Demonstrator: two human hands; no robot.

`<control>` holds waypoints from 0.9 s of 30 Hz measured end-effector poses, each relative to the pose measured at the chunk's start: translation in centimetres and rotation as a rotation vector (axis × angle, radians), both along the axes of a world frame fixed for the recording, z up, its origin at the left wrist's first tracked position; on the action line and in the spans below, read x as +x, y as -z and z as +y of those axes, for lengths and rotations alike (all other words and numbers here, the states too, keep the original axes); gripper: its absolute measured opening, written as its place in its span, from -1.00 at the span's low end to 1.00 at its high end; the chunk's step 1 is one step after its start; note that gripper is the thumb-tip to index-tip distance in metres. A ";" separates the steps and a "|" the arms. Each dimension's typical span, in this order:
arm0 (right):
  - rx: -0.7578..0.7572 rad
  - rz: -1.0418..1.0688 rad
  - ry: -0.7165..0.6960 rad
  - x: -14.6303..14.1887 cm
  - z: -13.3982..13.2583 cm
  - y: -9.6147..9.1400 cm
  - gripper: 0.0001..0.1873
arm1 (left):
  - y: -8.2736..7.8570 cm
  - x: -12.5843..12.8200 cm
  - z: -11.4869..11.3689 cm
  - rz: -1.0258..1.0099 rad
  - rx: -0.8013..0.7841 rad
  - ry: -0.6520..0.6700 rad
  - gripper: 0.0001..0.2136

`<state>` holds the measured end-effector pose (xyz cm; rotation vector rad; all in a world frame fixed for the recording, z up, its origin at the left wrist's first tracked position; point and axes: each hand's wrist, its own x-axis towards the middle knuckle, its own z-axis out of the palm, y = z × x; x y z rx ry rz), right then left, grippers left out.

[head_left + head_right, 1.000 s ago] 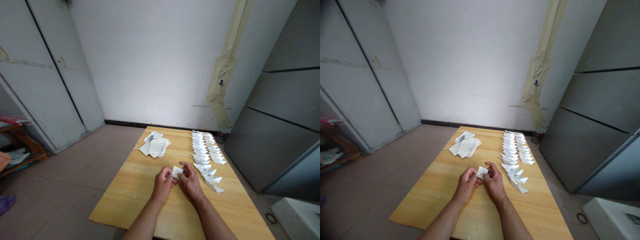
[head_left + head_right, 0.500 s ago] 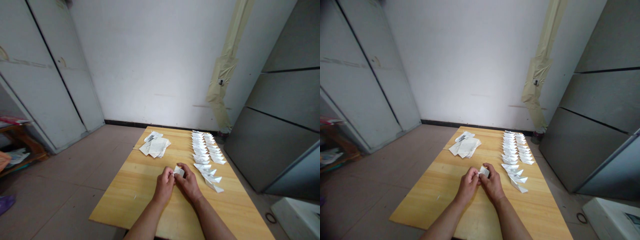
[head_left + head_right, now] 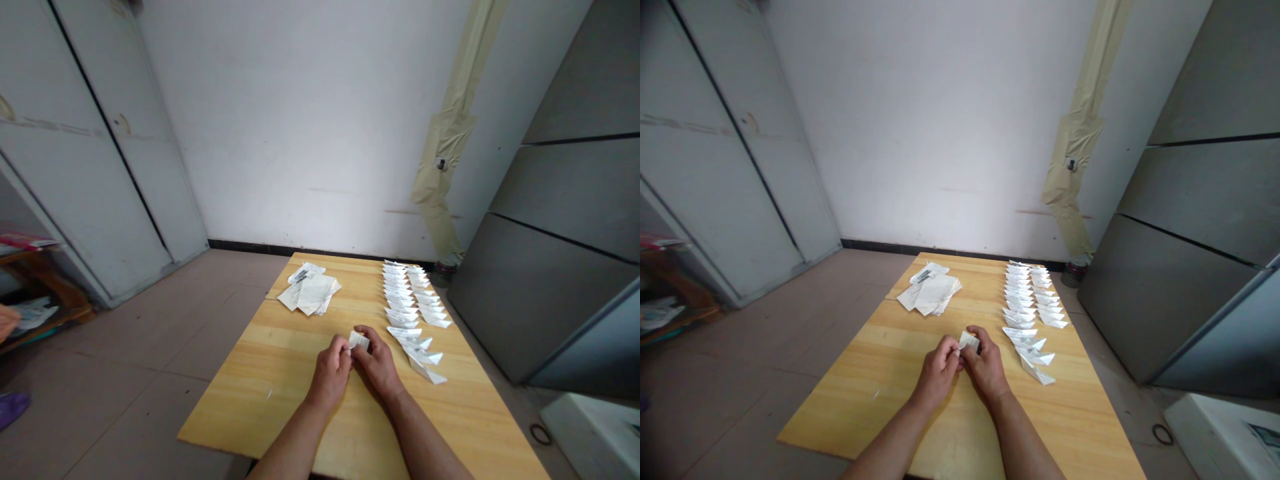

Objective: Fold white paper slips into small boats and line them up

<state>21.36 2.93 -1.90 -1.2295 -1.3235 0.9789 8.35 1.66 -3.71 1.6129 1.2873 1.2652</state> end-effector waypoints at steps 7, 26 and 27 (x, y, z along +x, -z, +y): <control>0.004 -0.011 0.016 0.1 0.1 0.3 -0.59 | -1.1 0.0 -0.2 -0.050 0.016 0.001 -0.96; -0.114 0.324 -0.178 -0.1 0.1 0.6 -0.45 | -1.7 -0.1 0.6 -0.554 -0.253 -0.034 -0.71; -0.131 0.340 -0.177 -0.2 0.1 0.5 -0.45 | -1.7 -0.1 0.5 -0.559 -0.258 -0.036 -0.69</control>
